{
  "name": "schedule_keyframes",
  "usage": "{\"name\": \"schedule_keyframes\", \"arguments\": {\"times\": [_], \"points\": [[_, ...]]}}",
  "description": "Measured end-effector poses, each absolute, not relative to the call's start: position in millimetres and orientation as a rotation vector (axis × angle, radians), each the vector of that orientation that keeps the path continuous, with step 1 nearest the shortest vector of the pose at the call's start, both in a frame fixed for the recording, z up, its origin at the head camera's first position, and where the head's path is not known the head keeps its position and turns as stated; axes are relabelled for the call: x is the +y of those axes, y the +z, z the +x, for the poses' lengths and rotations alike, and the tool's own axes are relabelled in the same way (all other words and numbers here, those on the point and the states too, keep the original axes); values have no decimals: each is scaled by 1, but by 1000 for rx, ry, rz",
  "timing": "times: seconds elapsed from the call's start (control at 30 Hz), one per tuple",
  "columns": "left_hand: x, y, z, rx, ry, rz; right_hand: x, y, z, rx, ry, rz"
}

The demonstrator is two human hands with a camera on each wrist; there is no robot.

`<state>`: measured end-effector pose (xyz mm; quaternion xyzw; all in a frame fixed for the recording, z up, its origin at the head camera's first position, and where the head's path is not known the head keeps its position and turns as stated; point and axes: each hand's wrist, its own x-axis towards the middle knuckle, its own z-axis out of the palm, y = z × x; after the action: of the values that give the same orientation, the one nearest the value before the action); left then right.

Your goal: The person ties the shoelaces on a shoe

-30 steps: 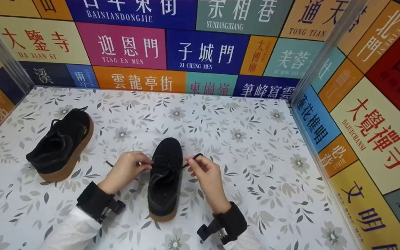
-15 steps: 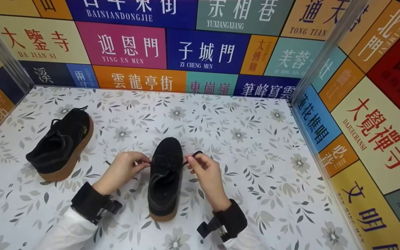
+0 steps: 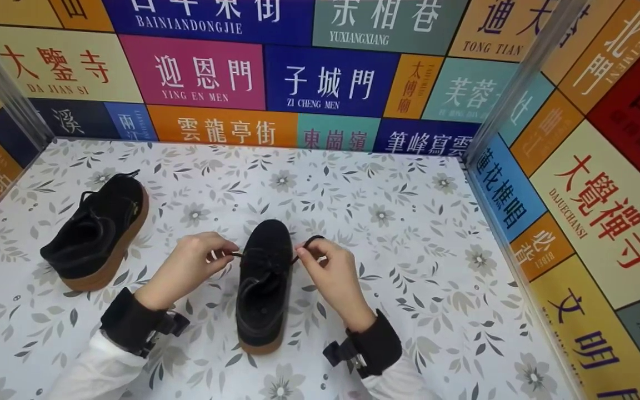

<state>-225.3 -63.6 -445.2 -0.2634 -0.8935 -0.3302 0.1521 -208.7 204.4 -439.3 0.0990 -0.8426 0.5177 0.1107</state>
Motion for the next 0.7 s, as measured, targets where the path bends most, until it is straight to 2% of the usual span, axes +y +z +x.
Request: {"name": "schedule_keyframes", "arguments": {"times": [0.13,0.7], "points": [[-61,-437,-223,-2554,-954,-764,205,-432,-211,-2490,1274,388],[-50,-422,-222,-2477,-1118,-813,198,-415,-213,-2423,1013,591]]}}
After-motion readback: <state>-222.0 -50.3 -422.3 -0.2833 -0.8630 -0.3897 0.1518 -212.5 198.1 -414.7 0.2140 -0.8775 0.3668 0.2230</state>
